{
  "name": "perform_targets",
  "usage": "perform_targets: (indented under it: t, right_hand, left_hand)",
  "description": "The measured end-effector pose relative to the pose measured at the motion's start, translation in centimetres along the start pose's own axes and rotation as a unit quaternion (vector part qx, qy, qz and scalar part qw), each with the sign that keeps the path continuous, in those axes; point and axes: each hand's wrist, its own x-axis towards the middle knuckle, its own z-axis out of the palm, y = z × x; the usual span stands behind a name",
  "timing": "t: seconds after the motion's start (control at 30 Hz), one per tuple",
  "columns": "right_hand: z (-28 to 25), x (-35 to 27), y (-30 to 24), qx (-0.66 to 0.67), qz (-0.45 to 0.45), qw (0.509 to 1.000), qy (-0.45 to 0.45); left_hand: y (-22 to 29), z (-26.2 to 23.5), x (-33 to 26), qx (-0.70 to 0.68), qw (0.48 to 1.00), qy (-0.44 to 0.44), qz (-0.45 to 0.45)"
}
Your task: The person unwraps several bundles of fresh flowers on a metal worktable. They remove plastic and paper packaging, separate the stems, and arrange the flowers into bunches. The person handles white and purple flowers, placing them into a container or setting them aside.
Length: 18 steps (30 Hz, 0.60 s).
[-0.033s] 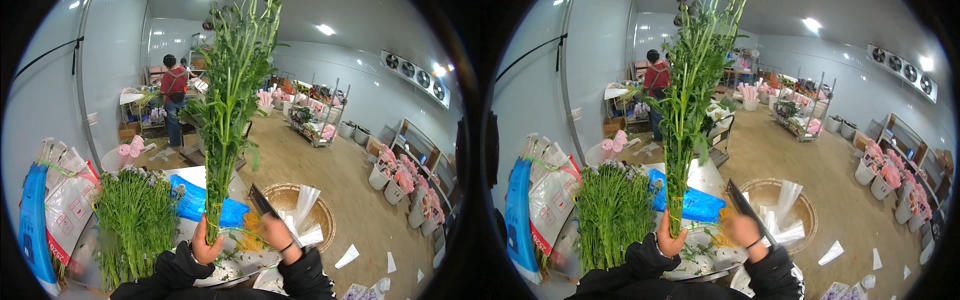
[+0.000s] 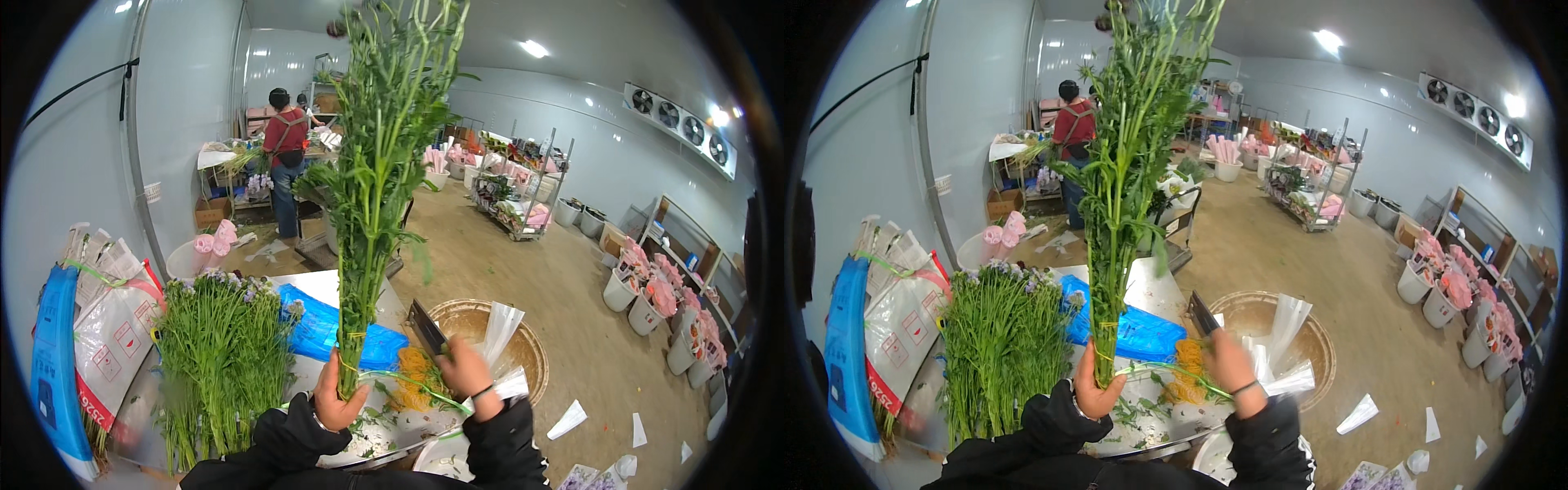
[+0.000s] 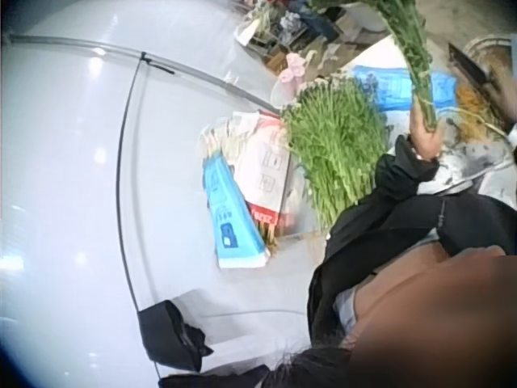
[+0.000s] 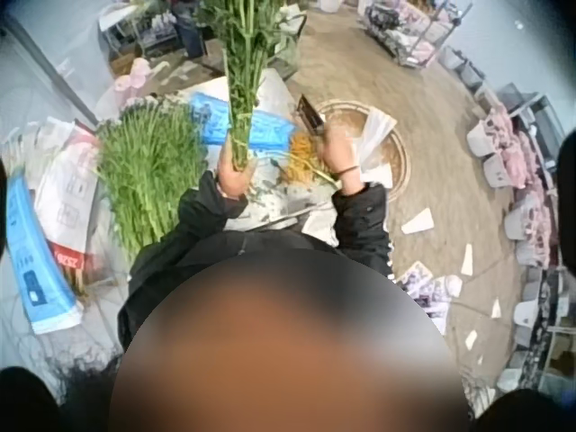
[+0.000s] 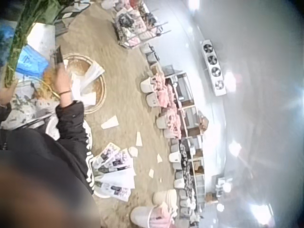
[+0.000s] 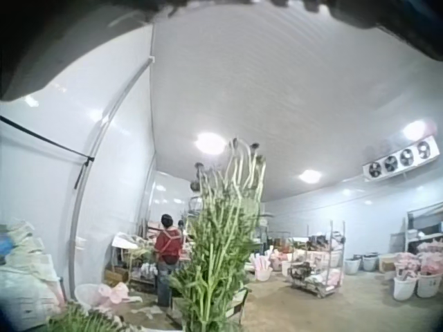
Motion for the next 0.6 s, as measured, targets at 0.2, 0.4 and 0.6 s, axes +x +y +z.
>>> perform_targets:
  t: [0.2, 0.4, 0.6]
  right_hand:
    - [-1.6, 2.5, -7.2, 0.426, -0.125, 0.895, -0.040]
    - [0.8, 2.4, -11.6, 0.413, -0.165, 0.880, 0.164]
    - [2.6, -1.5, -9.6, 0.264, -0.329, 0.899, 0.117]
  left_hand:
    - [0.7, 1.7, -1.2, -0.167, 0.984, 0.007, -0.064]
    - [2.5, 0.3, -1.1, -0.533, 0.726, -0.258, -0.350]
    - [3.8, 0.4, -0.7, -0.384, 0.842, -0.159, -0.344]
